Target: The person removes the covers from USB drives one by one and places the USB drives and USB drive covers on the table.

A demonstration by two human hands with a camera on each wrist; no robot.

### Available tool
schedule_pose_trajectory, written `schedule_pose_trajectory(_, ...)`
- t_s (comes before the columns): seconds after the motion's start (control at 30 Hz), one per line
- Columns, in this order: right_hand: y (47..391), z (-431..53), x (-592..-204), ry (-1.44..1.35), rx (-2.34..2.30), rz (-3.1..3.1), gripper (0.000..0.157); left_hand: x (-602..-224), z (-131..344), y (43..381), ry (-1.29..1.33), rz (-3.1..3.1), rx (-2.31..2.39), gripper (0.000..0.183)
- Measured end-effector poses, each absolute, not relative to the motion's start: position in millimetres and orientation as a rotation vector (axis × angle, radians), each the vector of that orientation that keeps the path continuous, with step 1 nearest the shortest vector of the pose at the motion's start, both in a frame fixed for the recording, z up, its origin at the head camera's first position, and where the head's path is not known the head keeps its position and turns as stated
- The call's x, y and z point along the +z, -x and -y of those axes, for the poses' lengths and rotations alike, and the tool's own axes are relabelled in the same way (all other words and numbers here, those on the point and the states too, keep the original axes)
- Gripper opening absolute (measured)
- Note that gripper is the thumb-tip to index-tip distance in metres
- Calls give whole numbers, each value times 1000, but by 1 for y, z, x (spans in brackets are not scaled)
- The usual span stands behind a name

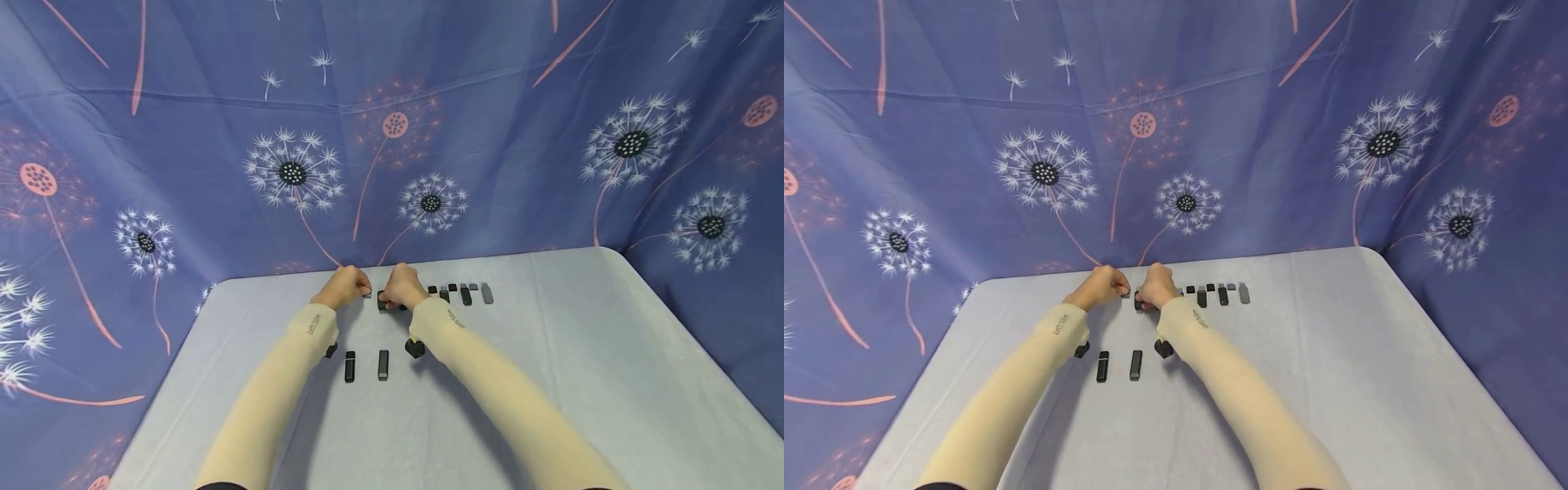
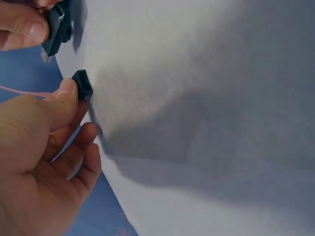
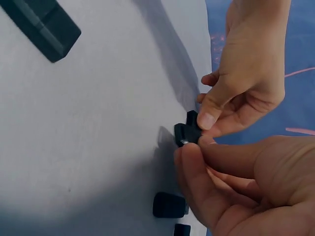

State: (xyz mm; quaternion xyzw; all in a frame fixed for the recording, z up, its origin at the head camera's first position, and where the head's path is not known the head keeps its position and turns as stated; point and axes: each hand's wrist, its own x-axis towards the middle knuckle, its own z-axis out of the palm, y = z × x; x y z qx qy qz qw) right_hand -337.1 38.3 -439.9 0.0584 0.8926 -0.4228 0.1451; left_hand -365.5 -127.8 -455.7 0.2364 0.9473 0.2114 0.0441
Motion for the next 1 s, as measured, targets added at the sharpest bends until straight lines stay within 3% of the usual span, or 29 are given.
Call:
schedule_pose_trajectory(0.27, 338, -28, -442, -228, -1111, -2610, 35, -458, 124, 365, -661, -2900, 661, 10)
schedule_pose_trajectory(0.57, 339, -22, -445, -235, -1147, -2646, 32, -459, 122, 367, -610, -2919, 629, 10)
schedule_pose_trajectory(0.83, 343, -20, -446, -233, -1069, -2655, 16, -460, 124, 367, -650, -2921, 639, 11)
schedule_pose_trajectory(1.0, 336, -25, -441, -143, -971, -2716, 20, -462, 126, 366, -677, -2952, 645, 15)
